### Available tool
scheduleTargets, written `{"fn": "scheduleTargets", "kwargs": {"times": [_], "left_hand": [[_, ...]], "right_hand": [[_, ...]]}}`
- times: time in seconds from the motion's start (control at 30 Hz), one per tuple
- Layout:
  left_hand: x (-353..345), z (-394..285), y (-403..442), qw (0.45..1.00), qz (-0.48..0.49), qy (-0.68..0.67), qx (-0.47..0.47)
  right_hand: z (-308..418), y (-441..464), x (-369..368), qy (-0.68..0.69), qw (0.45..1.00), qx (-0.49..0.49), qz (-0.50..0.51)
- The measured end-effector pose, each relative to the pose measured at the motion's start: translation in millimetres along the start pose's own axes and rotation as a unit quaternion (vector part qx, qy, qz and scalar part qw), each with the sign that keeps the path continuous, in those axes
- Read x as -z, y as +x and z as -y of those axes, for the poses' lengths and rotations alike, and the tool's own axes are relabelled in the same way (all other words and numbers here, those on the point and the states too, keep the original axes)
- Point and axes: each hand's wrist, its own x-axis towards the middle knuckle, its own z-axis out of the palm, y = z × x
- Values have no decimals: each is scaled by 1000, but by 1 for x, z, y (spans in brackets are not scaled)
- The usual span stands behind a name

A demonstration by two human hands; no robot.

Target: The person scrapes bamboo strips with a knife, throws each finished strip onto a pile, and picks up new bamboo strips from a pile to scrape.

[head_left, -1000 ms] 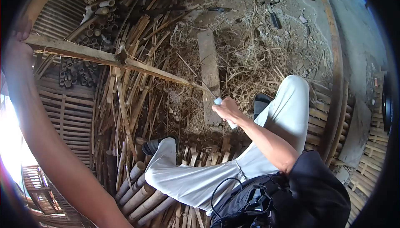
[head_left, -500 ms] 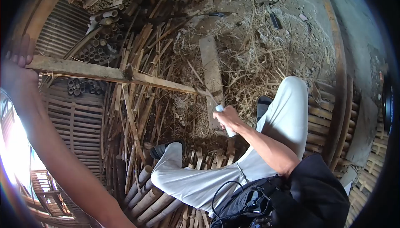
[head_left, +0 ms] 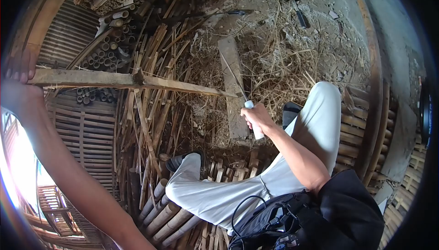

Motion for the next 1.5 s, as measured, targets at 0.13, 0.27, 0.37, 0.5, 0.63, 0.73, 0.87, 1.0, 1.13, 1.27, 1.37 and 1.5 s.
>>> {"fn": "scheduleTargets", "kwargs": {"times": [0.13,0.27,0.37,0.5,0.63,0.73,0.87,1.0,1.13,1.27,1.37,1.5], "left_hand": [[14,6,-10,1000,-16,1,7],[28,8,-22,999,-38,5,8],[38,6,-29,999,-50,3,6],[46,-5,-44,999,-38,-7,15],[60,-7,-47,1000,-10,-16,12],[64,-8,-49,1000,13,-27,2],[63,-4,-53,998,43,-51,-11],[60,3,-58,994,76,-78,-17],[57,-2,-57,983,128,-127,-28],[52,-10,-63,959,206,-192,-36],[50,-13,-64,941,251,-224,-34],[50,-21,-63,919,305,-247,-31]], "right_hand": [[-3,-2,1,-21,1000,2,-7],[-6,-5,-6,-54,998,10,0],[-8,-5,-14,-96,995,37,20],[19,-36,-35,-127,987,80,54],[70,-83,-60,-141,967,135,161],[102,-121,-70,-115,958,129,230],[92,-109,-91,-87,953,223,188],[66,-82,-86,-121,959,142,216],[45,-62,-85,-131,960,163,183],[64,-83,-79,-158,939,246,181],[105,-115,-82,-159,920,288,214],[93,-107,-87,-95,959,165,210]]}}
